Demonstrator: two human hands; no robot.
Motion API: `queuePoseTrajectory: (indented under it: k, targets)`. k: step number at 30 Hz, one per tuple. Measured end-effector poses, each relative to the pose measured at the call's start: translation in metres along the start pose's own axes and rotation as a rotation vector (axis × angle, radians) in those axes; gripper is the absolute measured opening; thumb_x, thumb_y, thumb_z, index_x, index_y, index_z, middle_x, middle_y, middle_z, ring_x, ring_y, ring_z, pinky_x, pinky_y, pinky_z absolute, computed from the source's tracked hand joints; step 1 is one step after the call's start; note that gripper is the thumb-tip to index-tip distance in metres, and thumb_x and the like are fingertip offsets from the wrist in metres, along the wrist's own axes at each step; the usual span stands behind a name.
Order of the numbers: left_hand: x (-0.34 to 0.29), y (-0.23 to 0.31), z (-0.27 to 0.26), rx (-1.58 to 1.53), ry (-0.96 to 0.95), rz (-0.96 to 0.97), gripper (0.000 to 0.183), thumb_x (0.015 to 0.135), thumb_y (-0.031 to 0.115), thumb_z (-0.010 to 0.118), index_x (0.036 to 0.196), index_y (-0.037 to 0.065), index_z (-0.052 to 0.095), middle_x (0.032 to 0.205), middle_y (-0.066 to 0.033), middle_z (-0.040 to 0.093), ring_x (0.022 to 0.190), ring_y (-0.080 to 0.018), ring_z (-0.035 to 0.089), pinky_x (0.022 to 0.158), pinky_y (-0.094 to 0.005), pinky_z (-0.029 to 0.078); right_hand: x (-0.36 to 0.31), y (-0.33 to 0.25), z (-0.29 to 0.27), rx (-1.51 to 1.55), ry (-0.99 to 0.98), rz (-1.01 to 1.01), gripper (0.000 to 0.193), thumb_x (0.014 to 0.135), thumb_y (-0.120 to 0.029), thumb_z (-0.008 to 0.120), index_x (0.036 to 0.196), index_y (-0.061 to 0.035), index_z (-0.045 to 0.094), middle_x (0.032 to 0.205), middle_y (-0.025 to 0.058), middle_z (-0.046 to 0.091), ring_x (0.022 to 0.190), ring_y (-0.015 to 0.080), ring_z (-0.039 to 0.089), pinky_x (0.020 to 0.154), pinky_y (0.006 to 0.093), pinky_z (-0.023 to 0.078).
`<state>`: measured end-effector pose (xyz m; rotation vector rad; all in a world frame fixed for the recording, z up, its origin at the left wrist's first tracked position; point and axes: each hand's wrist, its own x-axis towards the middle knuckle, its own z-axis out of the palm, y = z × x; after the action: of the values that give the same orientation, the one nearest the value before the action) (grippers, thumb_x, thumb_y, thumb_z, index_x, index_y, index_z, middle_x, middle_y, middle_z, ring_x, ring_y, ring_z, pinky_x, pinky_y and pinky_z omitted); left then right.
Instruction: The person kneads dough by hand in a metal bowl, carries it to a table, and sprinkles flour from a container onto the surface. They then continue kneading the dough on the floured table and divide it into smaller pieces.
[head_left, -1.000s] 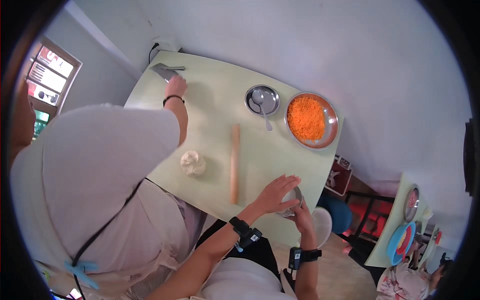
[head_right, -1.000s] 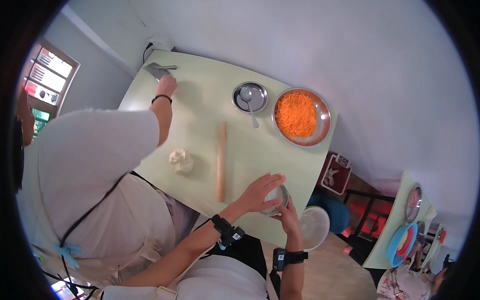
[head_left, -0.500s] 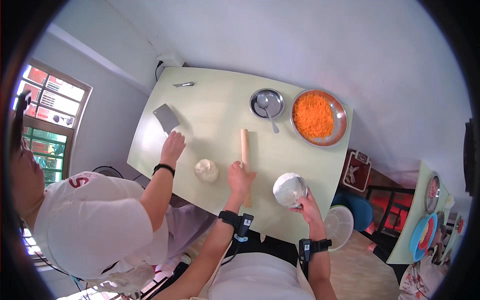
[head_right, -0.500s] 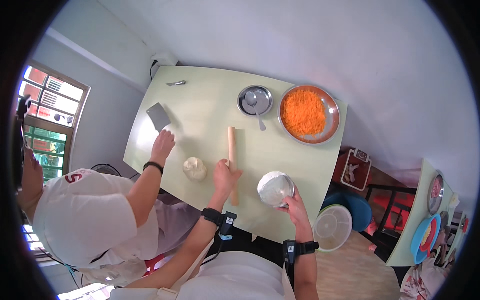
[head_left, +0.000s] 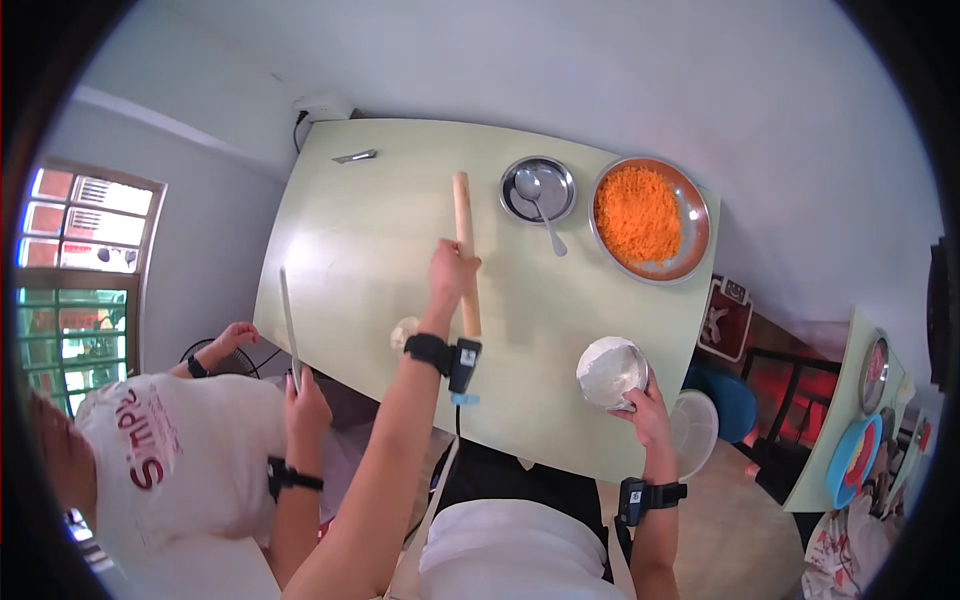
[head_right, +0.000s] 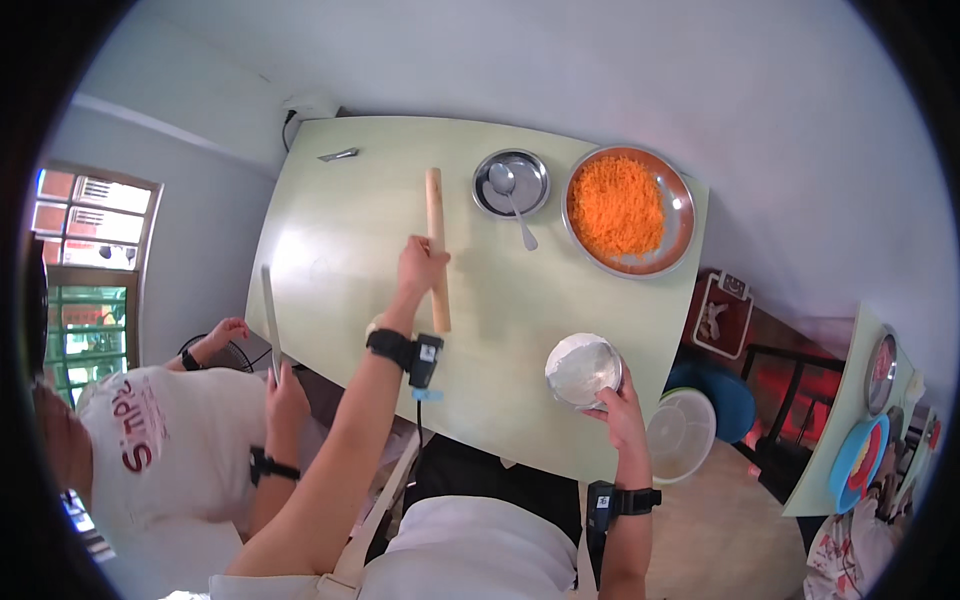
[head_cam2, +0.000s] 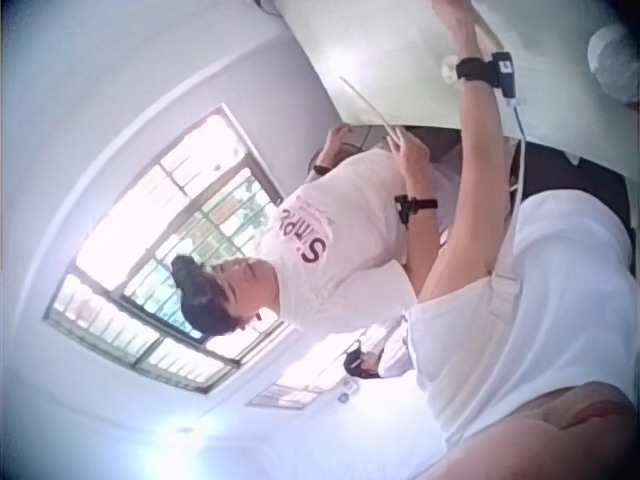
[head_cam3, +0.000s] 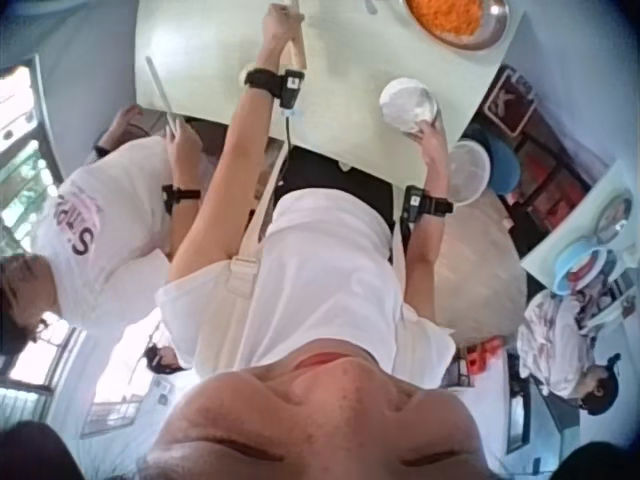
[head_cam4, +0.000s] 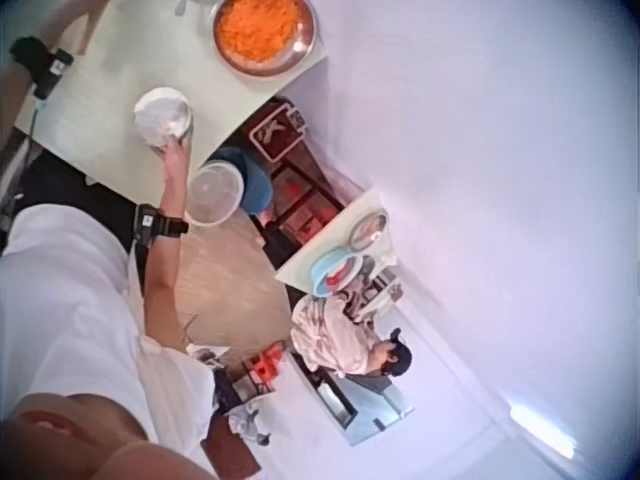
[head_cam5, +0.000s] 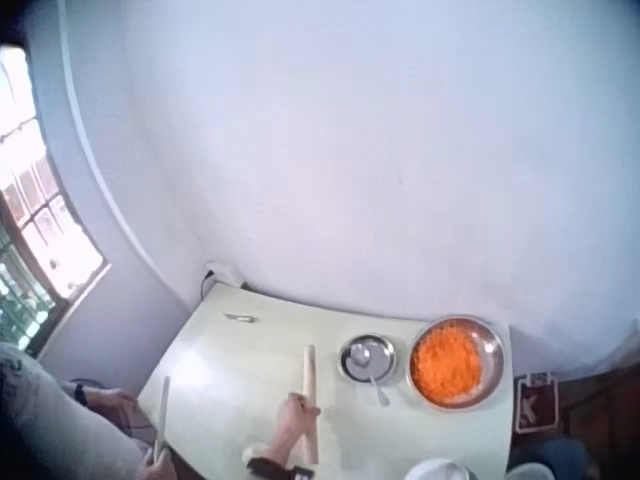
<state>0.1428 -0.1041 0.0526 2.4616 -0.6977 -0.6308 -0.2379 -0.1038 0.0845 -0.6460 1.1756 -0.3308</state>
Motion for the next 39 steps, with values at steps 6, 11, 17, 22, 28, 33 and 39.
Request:
queuePoseTrajectory:
  k: [6, 11, 17, 22, 28, 33, 39]
  targets:
    - [0.070, 0.016, -0.011, -0.010, -0.077, -0.058, 0.048, 0.065, 0.022, 0.072, 0.097, -0.004, 0.049, 0.089, -0.0187, 0.062, 0.083, -0.0302, 0.062, 0.072, -0.0374, 0.050, 0.000, 0.000, 0.025, -0.016, 0.102, -0.017, 0.068, 0.077, -0.004, 0.043, 0.139, -0.0152, 0.020, 0.131, 0.0122, 0.037, 0.113, 0.0296, 0.046, 0.077, 0.0438, 0.052]
    - [0.102, 0.009, -0.009, 0.000, -0.091, 0.011, 0.053, 0.064, 0.025, 0.074, 0.099, -0.005, 0.047, 0.092, -0.0189, 0.060, 0.085, -0.0305, 0.062, 0.073, -0.0374, 0.050, 0.002, 0.001, 0.042, 0.078, 0.183, -0.011, 0.067, 0.076, -0.006, 0.045, 0.138, -0.0152, 0.022, 0.130, 0.0115, 0.037, 0.113, 0.0292, 0.046, 0.078, 0.0438, 0.052]
    - [0.083, 0.014, -0.024, 0.064, 0.045, 0.263, 0.056, 0.066, 0.026, 0.074, 0.107, -0.002, 0.047, 0.099, -0.0154, 0.055, 0.088, -0.0267, 0.059, 0.074, -0.0363, 0.048, 0.006, -0.009, 0.061, 0.116, 0.225, -0.080, 0.063, 0.076, -0.006, 0.045, 0.136, -0.0138, 0.027, 0.128, 0.0109, 0.039, 0.111, 0.0273, 0.047, 0.076, 0.0410, 0.053]
    - [-0.009, 0.024, -0.027, 0.061, -0.325, 0.705, 0.045, 0.070, 0.020, 0.069, 0.108, 0.005, 0.049, 0.108, -0.0136, 0.049, 0.101, -0.0307, 0.050, 0.084, -0.0397, 0.045, 0.008, -0.009, 0.075, 0.123, 0.185, -0.100, 0.065, 0.076, -0.007, 0.047, 0.137, -0.0147, 0.025, 0.128, 0.0106, 0.039, 0.110, 0.0256, 0.047, 0.076, 0.0393, 0.052]
    - [-0.085, 0.014, 0.007, -0.128, -0.672, 0.676, 0.050, 0.080, 0.023, 0.060, 0.122, 0.003, 0.041, 0.114, -0.0171, 0.047, 0.101, -0.0331, 0.052, 0.085, -0.0402, 0.045, 0.014, -0.014, 0.103, 0.019, 0.231, -0.111, 0.064, 0.078, -0.013, 0.052, 0.137, -0.0148, 0.026, 0.126, 0.0082, 0.041, 0.106, 0.0237, 0.049, 0.074, 0.0392, 0.052]
    - [-0.098, 0.005, 0.030, -0.362, -0.861, 0.314, 0.059, 0.085, 0.019, 0.057, 0.131, -0.004, 0.028, 0.109, -0.0215, 0.055, 0.095, -0.0291, 0.058, 0.082, -0.0357, 0.047, 0.018, -0.020, 0.115, -0.110, 0.307, -0.166, 0.065, 0.077, -0.016, 0.055, 0.137, -0.0144, 0.029, 0.123, 0.0080, 0.046, 0.100, 0.0206, 0.053, 0.070, 0.0333, 0.051]
    - [-0.102, -0.013, 0.040, -0.357, -0.905, 0.195, 0.062, 0.085, 0.015, 0.055, 0.133, -0.005, 0.021, 0.100, -0.0184, 0.058, 0.087, -0.0224, 0.059, 0.077, -0.0321, 0.048, 0.027, -0.015, 0.124, -0.483, 0.407, -0.381, 0.059, 0.077, -0.018, 0.056, 0.132, -0.0117, 0.039, 0.116, 0.0122, 0.051, 0.096, 0.0208, 0.056, 0.072, 0.0299, 0.048]
